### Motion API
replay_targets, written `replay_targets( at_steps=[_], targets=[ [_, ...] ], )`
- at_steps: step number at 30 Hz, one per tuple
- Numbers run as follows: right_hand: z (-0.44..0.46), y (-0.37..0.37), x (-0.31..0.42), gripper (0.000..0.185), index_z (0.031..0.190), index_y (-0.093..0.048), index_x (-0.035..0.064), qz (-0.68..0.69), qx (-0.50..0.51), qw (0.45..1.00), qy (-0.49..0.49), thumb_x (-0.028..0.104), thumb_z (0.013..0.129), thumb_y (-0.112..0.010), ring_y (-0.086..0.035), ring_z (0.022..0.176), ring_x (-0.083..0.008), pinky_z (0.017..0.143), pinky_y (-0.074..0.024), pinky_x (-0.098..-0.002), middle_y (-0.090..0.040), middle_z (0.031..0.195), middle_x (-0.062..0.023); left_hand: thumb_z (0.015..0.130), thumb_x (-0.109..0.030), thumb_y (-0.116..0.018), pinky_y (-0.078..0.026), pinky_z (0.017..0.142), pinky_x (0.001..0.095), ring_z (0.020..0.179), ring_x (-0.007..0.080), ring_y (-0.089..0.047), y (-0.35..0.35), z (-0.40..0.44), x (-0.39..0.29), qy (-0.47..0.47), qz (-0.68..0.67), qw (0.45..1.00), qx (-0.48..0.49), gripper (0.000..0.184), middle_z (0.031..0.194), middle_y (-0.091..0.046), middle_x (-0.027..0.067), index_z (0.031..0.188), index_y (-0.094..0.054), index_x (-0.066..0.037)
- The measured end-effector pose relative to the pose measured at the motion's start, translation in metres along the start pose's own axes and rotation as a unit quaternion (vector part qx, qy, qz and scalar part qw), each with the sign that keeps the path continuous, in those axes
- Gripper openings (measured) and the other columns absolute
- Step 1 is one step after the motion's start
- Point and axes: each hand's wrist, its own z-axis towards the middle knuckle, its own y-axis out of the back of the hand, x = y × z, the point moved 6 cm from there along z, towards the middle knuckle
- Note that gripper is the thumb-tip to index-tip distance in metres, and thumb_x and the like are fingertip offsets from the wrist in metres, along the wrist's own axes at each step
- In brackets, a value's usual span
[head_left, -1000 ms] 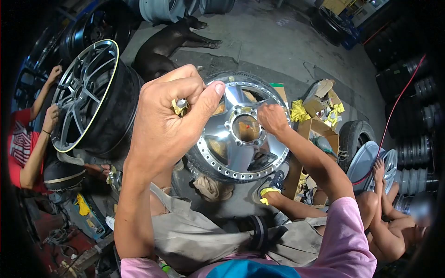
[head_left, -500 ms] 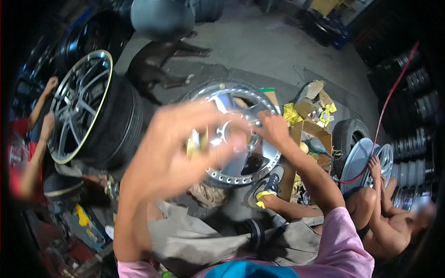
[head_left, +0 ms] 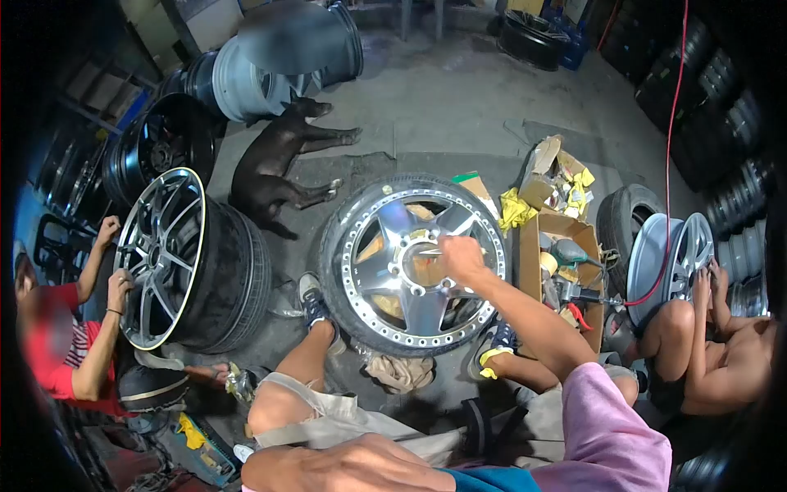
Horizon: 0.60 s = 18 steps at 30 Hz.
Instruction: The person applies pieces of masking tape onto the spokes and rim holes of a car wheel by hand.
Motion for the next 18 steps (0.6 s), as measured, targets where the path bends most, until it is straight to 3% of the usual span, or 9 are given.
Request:
replay_targets(
  at_steps=[2, 5, 6, 11, 14, 16, 18],
  targets=[
    [-0.013, 0.007, -0.004, 0.027, 0.104, -0.073, 0.0051, 0.075, -0.010, 0.997, -0.022, 0.023, 0.083, -0.071, -0.073, 0.078, -0.0385, 0.072, -0.0574, -0.0480, -0.073, 0.079, -0.0202, 0.079, -0.011, -0.082, -0.051, 0.063, 0.0320, 0.074, 0.0215, -0.067, -0.003, 0.000, 0.001, 0.000, -0.020, 1.000, 0.000, 0.029, 0.092, -0.070, 0.0151, 0.104, -0.077, 0.003],
    [-0.031, 0.034, 0.007, 0.024, 0.094, -0.073, 0.0023, 0.190, -0.035, 0.981, -0.033, 0.024, 0.085, -0.073, -0.071, 0.079, -0.0439, 0.076, -0.0560, -0.0500, -0.071, 0.081, -0.0253, 0.079, -0.010, -0.082, -0.052, 0.063, 0.0324, 0.076, 0.0222, -0.067, -0.007, 0.003, 0.003, 0.000, -0.040, 0.999, 0.017, 0.030, 0.094, -0.070, 0.0165, 0.104, -0.076, 0.005],
    [-0.031, 0.043, 0.013, 0.028, 0.098, -0.074, 0.0033, 0.218, -0.033, 0.974, -0.055, 0.029, 0.087, -0.074, -0.070, 0.080, -0.0445, 0.076, -0.0545, -0.0506, -0.071, 0.081, -0.0256, 0.080, -0.010, -0.082, -0.052, 0.063, 0.0326, 0.076, 0.0225, -0.067, -0.008, 0.006, 0.004, 0.001, -0.046, 0.999, 0.027, 0.030, 0.095, -0.070, 0.0169, 0.105, -0.076, 0.005],
    [-0.030, 0.066, 0.015, 0.029, 0.103, -0.074, 0.0024, 0.338, -0.068, 0.932, -0.110, 0.027, 0.088, -0.075, -0.071, 0.086, -0.0431, 0.079, -0.0549, -0.0479, -0.072, 0.083, -0.0229, 0.081, -0.010, -0.082, -0.054, 0.064, 0.0334, 0.078, 0.0237, -0.068, -0.013, 0.028, 0.007, -0.007, -0.049, 0.993, 0.103, 0.031, 0.099, -0.070, 0.0192, 0.105, -0.075, 0.008],
    [-0.035, 0.058, -0.004, 0.025, 0.103, -0.075, 0.0049, 0.367, -0.144, 0.912, -0.110, 0.025, 0.088, -0.074, -0.072, 0.092, -0.0405, 0.083, -0.0558, -0.0456, -0.074, 0.094, -0.0224, 0.081, -0.009, -0.082, -0.055, 0.064, 0.0338, 0.079, 0.0245, -0.069, -0.018, 0.042, 0.004, -0.015, -0.033, 0.984, 0.172, 0.031, 0.101, -0.070, 0.0205, 0.106, -0.075, 0.009],
    [-0.040, 0.050, -0.024, 0.024, 0.104, -0.075, 0.0053, 0.385, -0.143, 0.904, -0.119, 0.024, 0.089, -0.074, -0.073, 0.094, -0.0387, 0.083, -0.0560, -0.0447, -0.075, 0.097, -0.0212, 0.082, -0.009, -0.082, -0.055, 0.064, 0.0341, 0.080, 0.0250, -0.069, -0.018, 0.031, 0.008, -0.001, -0.012, 0.984, 0.177, 0.032, 0.103, -0.070, 0.0215, 0.106, -0.074, 0.010],
    [-0.051, 0.043, -0.035, 0.021, 0.104, -0.076, 0.0050, 0.422, -0.125, 0.880, -0.180, 0.020, 0.089, -0.074, -0.074, 0.095, -0.0313, 0.084, -0.0562, -0.0406, -0.077, 0.099, -0.0163, 0.093, -0.036, -0.062, -0.056, 0.068, 0.0353, 0.077, 0.0285, -0.068, -0.013, 0.003, 0.018, 0.048, 0.017, 0.992, 0.118, 0.050, 0.106, -0.070, 0.0223, 0.115, -0.069, 0.009]
  ],
)
